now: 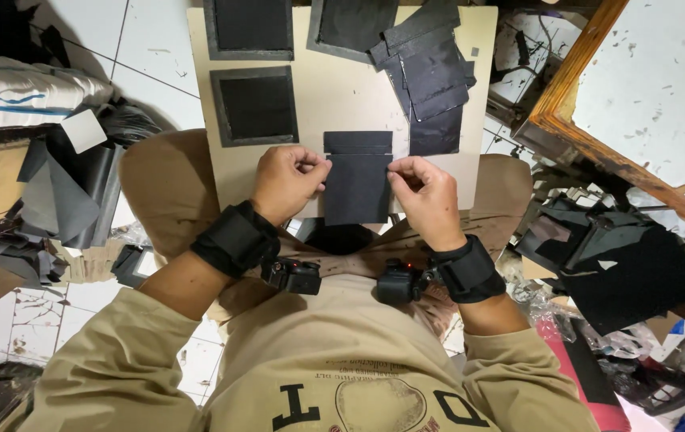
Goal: The person folds the edges and applies adhesive to small rectangular leather pieces.
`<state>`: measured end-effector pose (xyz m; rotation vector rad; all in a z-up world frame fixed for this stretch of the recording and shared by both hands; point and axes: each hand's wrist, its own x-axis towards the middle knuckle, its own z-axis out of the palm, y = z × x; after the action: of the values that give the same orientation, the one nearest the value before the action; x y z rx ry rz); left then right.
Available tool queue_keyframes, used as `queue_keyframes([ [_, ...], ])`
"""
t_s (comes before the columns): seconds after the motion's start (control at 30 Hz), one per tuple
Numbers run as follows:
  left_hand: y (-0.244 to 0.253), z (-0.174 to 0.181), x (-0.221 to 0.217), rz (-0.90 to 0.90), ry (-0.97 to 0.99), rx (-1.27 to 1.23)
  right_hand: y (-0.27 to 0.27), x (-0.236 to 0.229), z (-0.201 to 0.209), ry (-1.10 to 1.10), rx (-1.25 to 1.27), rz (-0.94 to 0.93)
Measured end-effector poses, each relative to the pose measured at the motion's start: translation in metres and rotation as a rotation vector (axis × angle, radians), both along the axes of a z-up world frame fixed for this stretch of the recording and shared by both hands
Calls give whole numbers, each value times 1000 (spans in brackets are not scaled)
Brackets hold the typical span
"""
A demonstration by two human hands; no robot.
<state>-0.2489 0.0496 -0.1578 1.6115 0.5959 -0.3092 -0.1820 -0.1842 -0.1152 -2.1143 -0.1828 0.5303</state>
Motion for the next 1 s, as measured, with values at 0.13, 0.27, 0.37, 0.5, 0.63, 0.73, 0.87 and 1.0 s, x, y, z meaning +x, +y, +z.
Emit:
queue_keyframes([
  [0.13,0,-1,0,2,7,-5,0,-1,-1,-6,-5,-4],
  [0.27,1,0,2,5,11,-17,0,-1,-3,-42,19,2],
  [0.37,2,4,4,-4,12,-24,3,0,4,-49,1,2],
  [0.5,3,6,4,-10,10,-40,6,0,7,-42,0,-12],
  [0.63,0,7,4,-2,13,12,5,-1,8,-59,-1,11],
  [0.73,1,6,2,15,-18,66,7,-2,7,-46,2,0],
  [0.87,2,5,2,-11,-31,69,6,-3,3,-40,7,-11],
  [1.0,1,8,4,-27,-20,87,5,-3,1,-8,16,-26],
])
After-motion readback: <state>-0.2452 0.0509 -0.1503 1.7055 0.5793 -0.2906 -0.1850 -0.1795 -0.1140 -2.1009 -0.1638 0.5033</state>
